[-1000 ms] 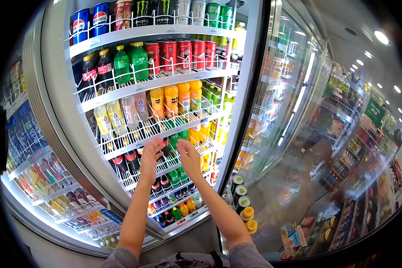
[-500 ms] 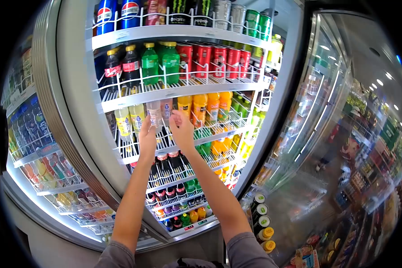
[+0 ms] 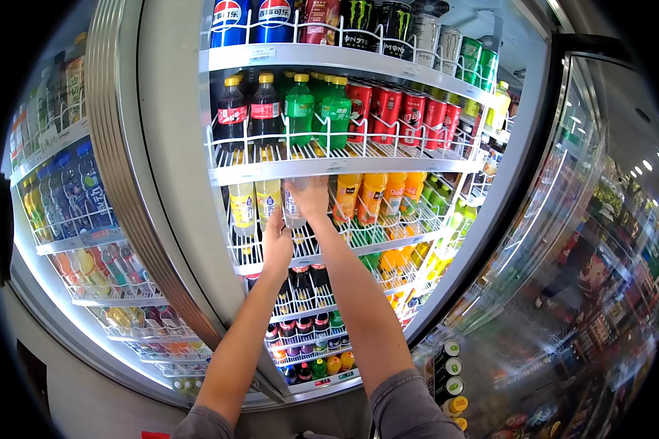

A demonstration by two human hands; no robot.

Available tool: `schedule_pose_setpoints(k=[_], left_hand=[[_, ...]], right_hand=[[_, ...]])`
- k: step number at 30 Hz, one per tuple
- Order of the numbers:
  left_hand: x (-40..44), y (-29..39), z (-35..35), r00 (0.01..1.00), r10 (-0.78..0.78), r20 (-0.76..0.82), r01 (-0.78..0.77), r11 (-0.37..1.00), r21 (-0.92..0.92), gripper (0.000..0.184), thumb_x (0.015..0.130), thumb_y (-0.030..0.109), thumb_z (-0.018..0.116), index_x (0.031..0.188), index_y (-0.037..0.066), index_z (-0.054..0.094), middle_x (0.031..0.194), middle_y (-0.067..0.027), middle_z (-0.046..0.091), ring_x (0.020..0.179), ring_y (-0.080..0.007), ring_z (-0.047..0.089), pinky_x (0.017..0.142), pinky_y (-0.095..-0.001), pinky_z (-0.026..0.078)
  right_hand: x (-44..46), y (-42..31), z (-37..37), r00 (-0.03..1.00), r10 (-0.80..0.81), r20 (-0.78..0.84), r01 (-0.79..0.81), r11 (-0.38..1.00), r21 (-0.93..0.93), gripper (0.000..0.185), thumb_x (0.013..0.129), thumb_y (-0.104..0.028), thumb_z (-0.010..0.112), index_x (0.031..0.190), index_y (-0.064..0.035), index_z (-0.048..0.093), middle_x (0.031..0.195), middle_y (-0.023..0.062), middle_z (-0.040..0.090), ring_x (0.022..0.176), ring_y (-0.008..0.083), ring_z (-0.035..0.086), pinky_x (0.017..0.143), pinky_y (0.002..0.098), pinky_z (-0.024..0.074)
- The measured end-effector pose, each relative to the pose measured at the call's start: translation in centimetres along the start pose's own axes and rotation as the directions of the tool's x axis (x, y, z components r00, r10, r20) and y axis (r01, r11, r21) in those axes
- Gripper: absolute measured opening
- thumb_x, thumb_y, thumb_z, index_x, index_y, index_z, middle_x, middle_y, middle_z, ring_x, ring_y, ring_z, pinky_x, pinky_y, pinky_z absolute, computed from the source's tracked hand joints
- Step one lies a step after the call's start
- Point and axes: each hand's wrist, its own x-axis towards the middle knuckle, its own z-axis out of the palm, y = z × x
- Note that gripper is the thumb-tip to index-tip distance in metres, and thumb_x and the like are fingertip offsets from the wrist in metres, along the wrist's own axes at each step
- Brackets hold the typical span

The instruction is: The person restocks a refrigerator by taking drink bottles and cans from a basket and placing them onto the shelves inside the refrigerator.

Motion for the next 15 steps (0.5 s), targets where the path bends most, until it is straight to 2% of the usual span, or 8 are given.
schedule_pose_setpoints(k=[2, 3, 5, 7, 8, 11, 13, 15], left_hand=[[-0.7, 0.8, -0.8, 0.997, -0.066, 0.047, 0.065, 0.997, 0.028, 0.057, 0.087, -0.002, 0.042, 0.144, -0.001, 0.037, 0.139, -0.0203, 0.048, 0.126, -0.0311, 0.048, 0.106, -0.0377, 0.036], [-1.0, 1.3, -1.1, 0.987, -0.129, 0.092, 0.125, 0.991, 0.055, 0.059, 0.089, -0.003, 0.042, 0.147, -0.002, 0.032, 0.144, -0.0176, 0.044, 0.13, -0.0267, 0.045, 0.109, -0.0353, 0.034], [-1.0, -0.4, -0.8, 0.991, -0.11, 0.081, 0.107, 0.993, 0.039, 0.058, 0.089, -0.004, 0.042, 0.146, -0.002, 0.033, 0.141, -0.018, 0.046, 0.128, -0.0264, 0.046, 0.109, -0.0354, 0.034], [-1.0, -1.3, -0.5, 1.0, -0.002, -0.001, 0.002, 0.999, 0.044, 0.056, 0.085, -0.001, 0.046, 0.141, 0.0, 0.042, 0.127, -0.0236, 0.054, 0.118, -0.0357, 0.053, 0.101, -0.0409, 0.041], [-1.1, -1.6, -0.4, 1.0, -0.001, 0.003, 0.001, 0.999, 0.04, 0.056, 0.085, -0.001, 0.046, 0.141, 0.0, 0.042, 0.127, -0.0236, 0.054, 0.118, -0.0357, 0.053, 0.101, -0.0409, 0.041], [-1.2, -1.9, -0.3, 1.0, 0.008, -0.006, -0.007, 0.997, 0.08, 0.054, 0.085, -0.001, 0.047, 0.139, 0.0, 0.043, 0.125, -0.0247, 0.054, 0.117, -0.0377, 0.053, 0.1, -0.0426, 0.041], [-1.3, -2.2, -0.4, 1.0, 0.016, 0.003, -0.016, 0.998, 0.06, 0.053, 0.085, -0.001, 0.048, 0.139, 0.0, 0.044, 0.125, -0.0245, 0.054, 0.116, -0.0381, 0.053, 0.1, -0.0431, 0.041], [-1.3, -2.9, -0.7, 0.996, 0.092, 0.006, -0.092, 0.987, 0.129, 0.053, 0.086, -0.001, 0.05, 0.138, 0.0, 0.044, 0.125, -0.0234, 0.054, 0.115, -0.0376, 0.053, 0.099, -0.0427, 0.042]], right_hand=[[0.1, 0.1, -0.9, 0.953, 0.203, 0.223, -0.242, 0.957, 0.162, 0.065, 0.071, -0.036, 0.082, 0.117, 0.0021, 0.056, 0.102, 0.0212, 0.067, 0.102, 0.0382, 0.063, 0.089, 0.0406, 0.05], [0.1, 0.1, -1.4, 0.953, 0.201, 0.227, -0.241, 0.957, 0.161, 0.065, 0.071, -0.036, 0.082, 0.117, 0.0021, 0.056, 0.102, 0.0212, 0.067, 0.102, 0.0382, 0.063, 0.089, 0.0406, 0.05], [0.1, 0.0, -2.2, 0.938, 0.232, 0.259, -0.293, 0.928, 0.23, 0.065, 0.07, -0.032, 0.082, 0.12, 0.0002, 0.056, 0.106, 0.0222, 0.065, 0.103, 0.0383, 0.062, 0.09, 0.0409, 0.0486], [0.3, -2.0, -4.7, 0.944, 0.195, 0.267, -0.238, 0.961, 0.139, 0.066, 0.068, -0.031, 0.082, 0.119, -0.0002, 0.055, 0.111, 0.024, 0.062, 0.105, 0.0404, 0.059, 0.091, 0.043, 0.048], [0.3, -3.0, -6.0, 0.948, 0.159, 0.276, -0.179, 0.983, 0.049, 0.066, 0.067, -0.03, 0.083, 0.118, -0.0005, 0.054, 0.115, 0.0258, 0.059, 0.106, 0.0424, 0.057, 0.092, 0.045, 0.0475], [-1.0, -2.4, -7.1, 0.937, 0.137, 0.32, -0.195, 0.968, 0.156, 0.066, 0.066, -0.03, 0.084, 0.118, -0.0004, 0.054, 0.107, 0.0237, 0.06, 0.1, 0.0411, 0.058, 0.088, 0.0453, 0.0477], [-2.4, -2.7, -8.1, 0.954, 0.085, 0.287, -0.13, 0.981, 0.142, 0.066, 0.066, -0.025, 0.085, 0.119, -0.0008, 0.054, 0.102, 0.0196, 0.058, 0.095, 0.037, 0.06, 0.081, 0.0436, 0.0497], [-3.5, -3.2, -9.0, 0.949, 0.141, 0.282, -0.243, 0.896, 0.371, 0.059, 0.07, -0.011, 0.082, 0.119, 0.0031, 0.053, 0.115, 0.0149, 0.056, 0.105, 0.0239, 0.062, 0.086, 0.0355, 0.0545]])
